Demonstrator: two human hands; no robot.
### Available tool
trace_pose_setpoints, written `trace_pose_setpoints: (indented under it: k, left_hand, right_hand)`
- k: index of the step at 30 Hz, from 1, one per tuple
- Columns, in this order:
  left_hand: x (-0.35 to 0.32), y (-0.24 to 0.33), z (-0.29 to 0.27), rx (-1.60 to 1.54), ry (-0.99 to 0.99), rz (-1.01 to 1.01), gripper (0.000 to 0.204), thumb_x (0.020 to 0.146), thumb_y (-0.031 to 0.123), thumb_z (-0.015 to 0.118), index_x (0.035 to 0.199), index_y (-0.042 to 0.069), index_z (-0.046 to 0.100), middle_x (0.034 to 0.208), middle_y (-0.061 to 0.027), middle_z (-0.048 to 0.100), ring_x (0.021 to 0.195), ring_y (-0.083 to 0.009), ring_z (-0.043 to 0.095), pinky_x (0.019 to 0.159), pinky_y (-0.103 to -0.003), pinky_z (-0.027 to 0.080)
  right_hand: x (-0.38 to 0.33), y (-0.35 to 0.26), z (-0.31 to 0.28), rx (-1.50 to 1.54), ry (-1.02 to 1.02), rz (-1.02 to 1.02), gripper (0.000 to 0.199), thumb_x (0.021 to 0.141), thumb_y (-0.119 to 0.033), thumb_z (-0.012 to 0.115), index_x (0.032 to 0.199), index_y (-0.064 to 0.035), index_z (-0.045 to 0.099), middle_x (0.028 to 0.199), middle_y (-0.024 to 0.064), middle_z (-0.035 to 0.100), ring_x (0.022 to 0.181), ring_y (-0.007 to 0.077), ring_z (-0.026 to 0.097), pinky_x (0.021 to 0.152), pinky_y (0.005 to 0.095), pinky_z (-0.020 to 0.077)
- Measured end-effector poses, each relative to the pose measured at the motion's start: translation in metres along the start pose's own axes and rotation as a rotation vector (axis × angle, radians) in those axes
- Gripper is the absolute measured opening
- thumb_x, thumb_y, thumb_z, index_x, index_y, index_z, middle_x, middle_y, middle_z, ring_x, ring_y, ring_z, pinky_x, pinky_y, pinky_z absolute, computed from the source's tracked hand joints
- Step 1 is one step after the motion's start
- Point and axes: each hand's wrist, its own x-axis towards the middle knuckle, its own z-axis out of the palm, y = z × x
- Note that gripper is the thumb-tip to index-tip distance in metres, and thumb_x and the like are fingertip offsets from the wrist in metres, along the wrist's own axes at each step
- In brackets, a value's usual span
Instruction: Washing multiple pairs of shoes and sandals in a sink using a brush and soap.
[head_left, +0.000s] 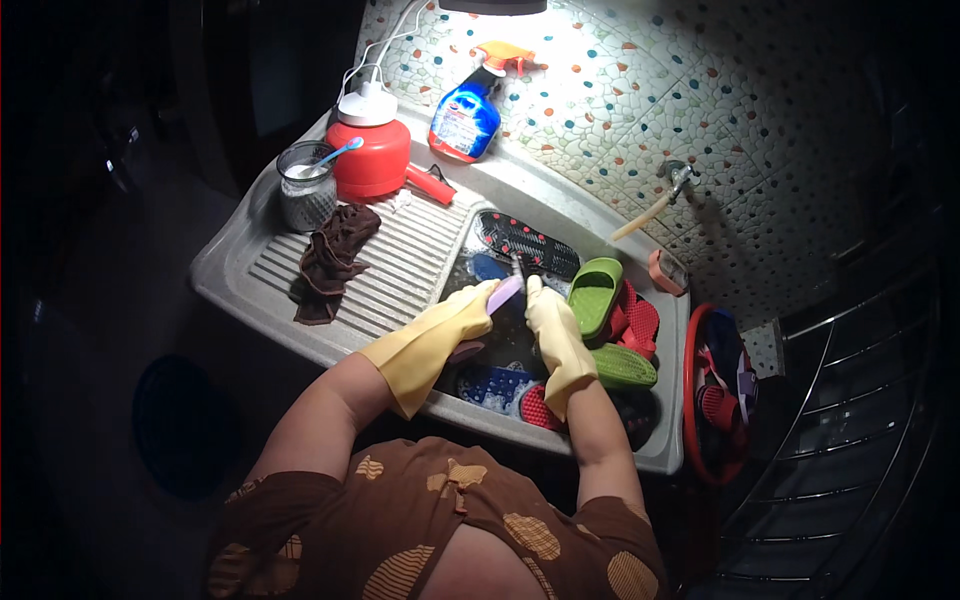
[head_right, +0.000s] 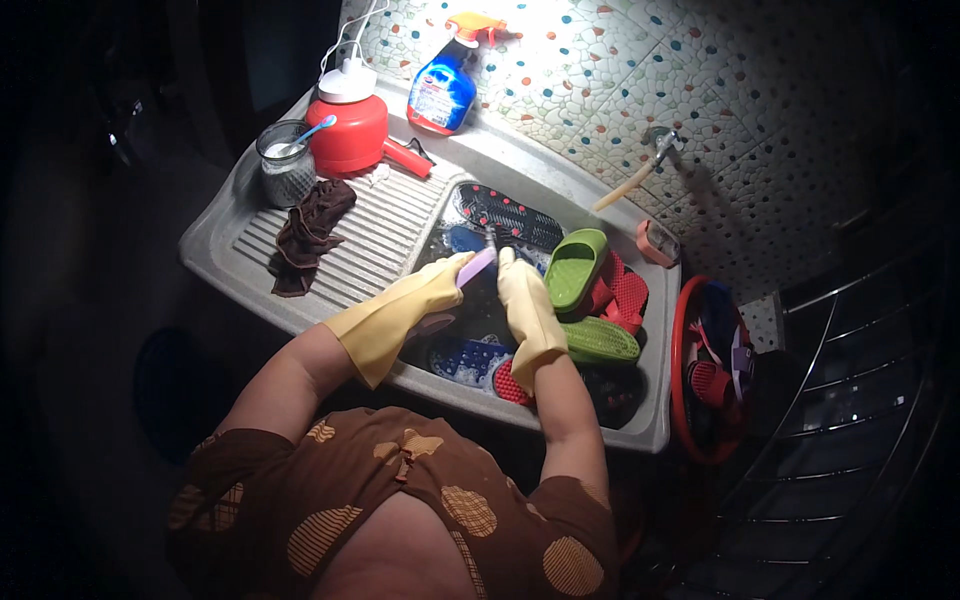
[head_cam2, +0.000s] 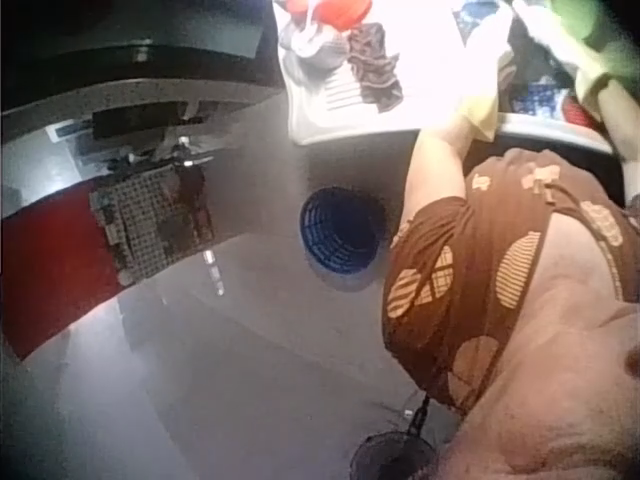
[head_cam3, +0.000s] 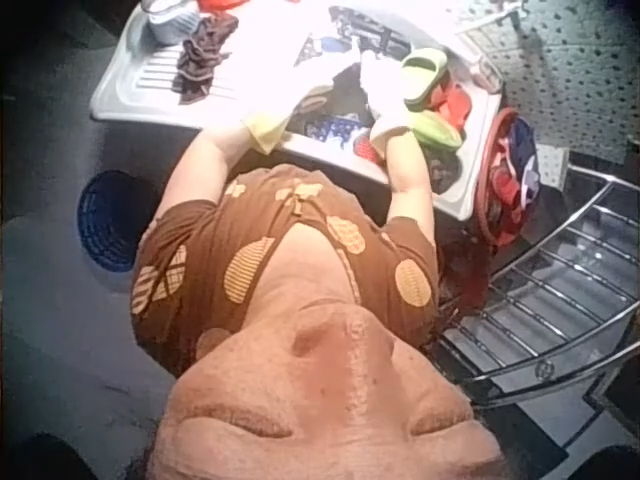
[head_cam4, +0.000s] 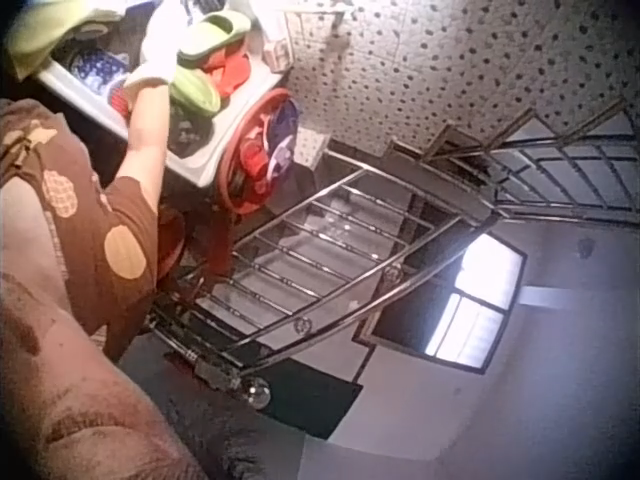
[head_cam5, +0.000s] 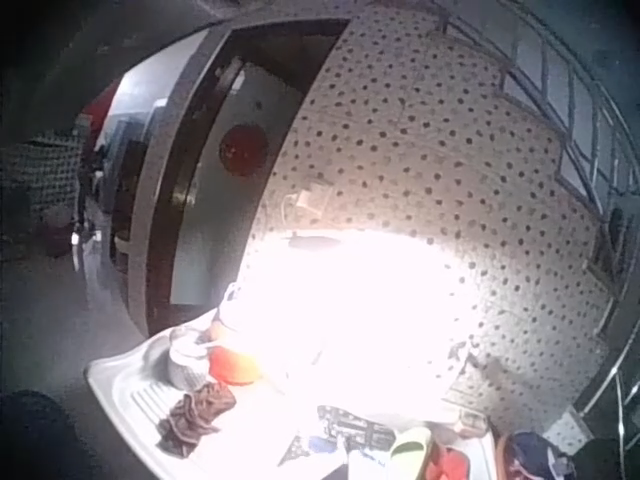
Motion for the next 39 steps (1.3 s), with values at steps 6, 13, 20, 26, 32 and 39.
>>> trace_pose_setpoints:
  k: [6, 13, 20, 26, 32, 39]
  left_hand:
    - [-0.010, 0.009, -0.022, -0.138, -0.047, 0.244, 0.088, 0.074, 0.007, 0.061, 0.156, 0.009, 0.029, 0.154, -0.0183, 0.040, 0.140, -0.0326, 0.041, 0.116, -0.034, 0.034]
    - [-0.016, 0.013, -0.039, -0.582, 0.033, 0.078, 0.083, 0.075, 0.016, 0.074, 0.149, 0.003, 0.039, 0.140, -0.0213, 0.055, 0.125, -0.0276, 0.056, 0.103, -0.033, 0.044]
    - [-0.002, -0.004, -0.034, -0.630, 0.041, -0.089, 0.068, 0.076, 0.015, 0.071, 0.141, 0.007, 0.051, 0.114, -0.0182, 0.067, 0.098, -0.0286, 0.066, 0.084, -0.035, 0.052]
    - [0.013, -0.007, -0.020, -0.538, 0.277, 0.079, 0.060, 0.078, -0.001, 0.061, 0.136, 0.010, 0.055, 0.106, -0.0091, 0.069, 0.090, -0.0189, 0.064, 0.079, -0.031, 0.052]
    - [-0.001, 0.008, -0.016, -0.366, 0.262, 0.163, 0.064, 0.076, 0.001, 0.060, 0.139, 0.009, 0.052, 0.114, -0.0175, 0.067, 0.103, -0.0263, 0.065, 0.089, -0.034, 0.052]
    - [-0.004, 0.016, -0.020, -0.255, 0.321, 0.120, 0.038, 0.077, 0.012, 0.066, 0.114, 0.004, 0.062, 0.108, -0.0235, 0.066, 0.101, -0.0362, 0.065, 0.086, -0.042, 0.051]
  right_hand:
    - [0.025, 0.035, 0.035, -0.230, -0.375, 0.097, 0.069, 0.104, -0.054, 0.029, 0.114, 0.0020, 0.069, 0.122, 0.0287, 0.063, 0.122, 0.0410, 0.057, 0.103, 0.0478, 0.0440]
    - [0.022, 0.063, 0.101, -0.424, -0.380, -0.230, 0.052, 0.102, -0.046, 0.040, 0.114, -0.0056, 0.071, 0.115, 0.0237, 0.067, 0.110, 0.0400, 0.061, 0.094, 0.0465, 0.0477]
    - [0.010, 0.031, 0.027, 0.324, -0.410, 0.208, 0.070, 0.100, -0.063, 0.033, 0.087, -0.0051, 0.069, 0.055, 0.0018, 0.054, 0.042, 0.0162, 0.047, 0.043, 0.0328, 0.0421]
    - [-0.039, -0.023, -0.030, 0.027, -0.198, -0.053, 0.069, 0.101, -0.063, 0.030, 0.099, -0.0046, 0.067, 0.068, 0.0130, 0.064, 0.061, 0.0282, 0.062, 0.062, 0.0402, 0.0506]
    - [-0.044, -0.057, -0.062, 0.046, -0.074, -0.135, 0.063, 0.107, -0.048, 0.025, 0.108, 0.0017, 0.064, 0.108, 0.0309, 0.064, 0.105, 0.0476, 0.059, 0.092, 0.0487, 0.0445]
    - [-0.038, -0.059, -0.066, -0.086, -0.214, -0.211, 0.066, 0.106, -0.049, 0.022, 0.116, -0.0007, 0.066, 0.115, 0.0309, 0.064, 0.114, 0.0442, 0.059, 0.099, 0.0462, 0.0449]
